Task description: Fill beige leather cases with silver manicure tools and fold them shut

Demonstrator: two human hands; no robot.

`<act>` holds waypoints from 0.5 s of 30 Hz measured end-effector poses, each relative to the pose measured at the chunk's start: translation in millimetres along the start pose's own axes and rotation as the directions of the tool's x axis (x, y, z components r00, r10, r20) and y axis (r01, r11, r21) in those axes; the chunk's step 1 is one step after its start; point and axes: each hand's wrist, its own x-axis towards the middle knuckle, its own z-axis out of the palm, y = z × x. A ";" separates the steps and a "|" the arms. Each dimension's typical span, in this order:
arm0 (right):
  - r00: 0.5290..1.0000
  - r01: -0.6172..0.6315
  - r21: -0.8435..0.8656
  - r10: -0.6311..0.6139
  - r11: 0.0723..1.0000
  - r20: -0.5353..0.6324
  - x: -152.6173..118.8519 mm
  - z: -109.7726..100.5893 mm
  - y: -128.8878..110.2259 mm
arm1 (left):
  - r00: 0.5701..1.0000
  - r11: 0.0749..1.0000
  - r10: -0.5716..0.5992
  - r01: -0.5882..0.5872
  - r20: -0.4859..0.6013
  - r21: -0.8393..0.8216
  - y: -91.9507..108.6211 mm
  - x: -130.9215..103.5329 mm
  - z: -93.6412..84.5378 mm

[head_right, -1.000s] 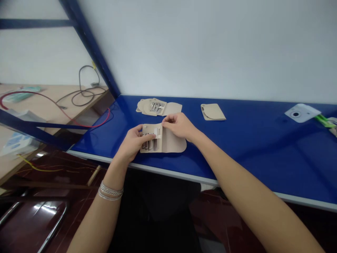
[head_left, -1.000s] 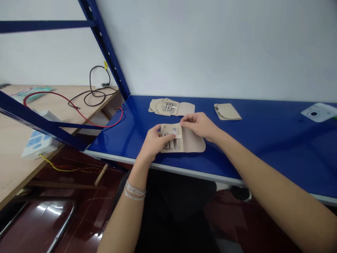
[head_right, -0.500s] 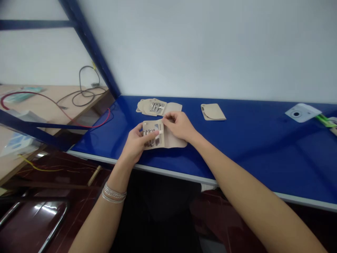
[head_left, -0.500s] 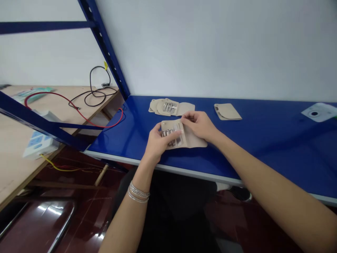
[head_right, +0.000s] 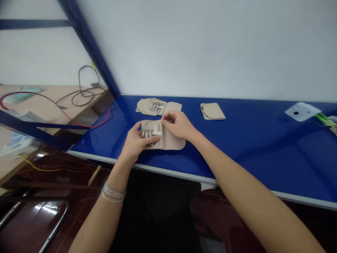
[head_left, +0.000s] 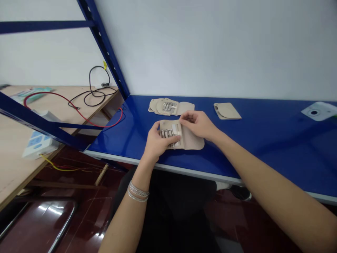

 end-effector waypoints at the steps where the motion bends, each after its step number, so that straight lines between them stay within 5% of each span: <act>1: 0.999 -0.034 -0.013 0.034 0.999 0.015 0.3 -1.8 -0.6 | 1.000 1.000 -0.008 0.008 0.001 -0.004 0.3 0.3 -0.5; 5: 0.977 -0.211 -0.074 0.212 0.975 0.015 1.5 -11.3 -1.8 | 0.999 0.999 -0.034 0.034 -0.003 -0.034 3.4 1.0 -2.7; 9: 0.932 -0.349 0.233 0.361 0.908 -0.009 1.7 -17.8 -5.0 | 0.997 0.997 -0.059 0.057 -0.043 -0.043 5.8 1.2 -4.4; 12: 0.930 -0.358 0.462 0.356 0.812 0.093 0.1 -17.9 -11.5 | 0.998 0.998 -0.054 0.052 -0.042 -0.039 5.9 0.8 -4.8; 15: 0.926 -0.373 0.498 0.280 0.783 0.253 -2.4 -15.6 -17.0 | 0.998 0.998 -0.052 0.051 -0.028 -0.033 5.2 0.7 -3.8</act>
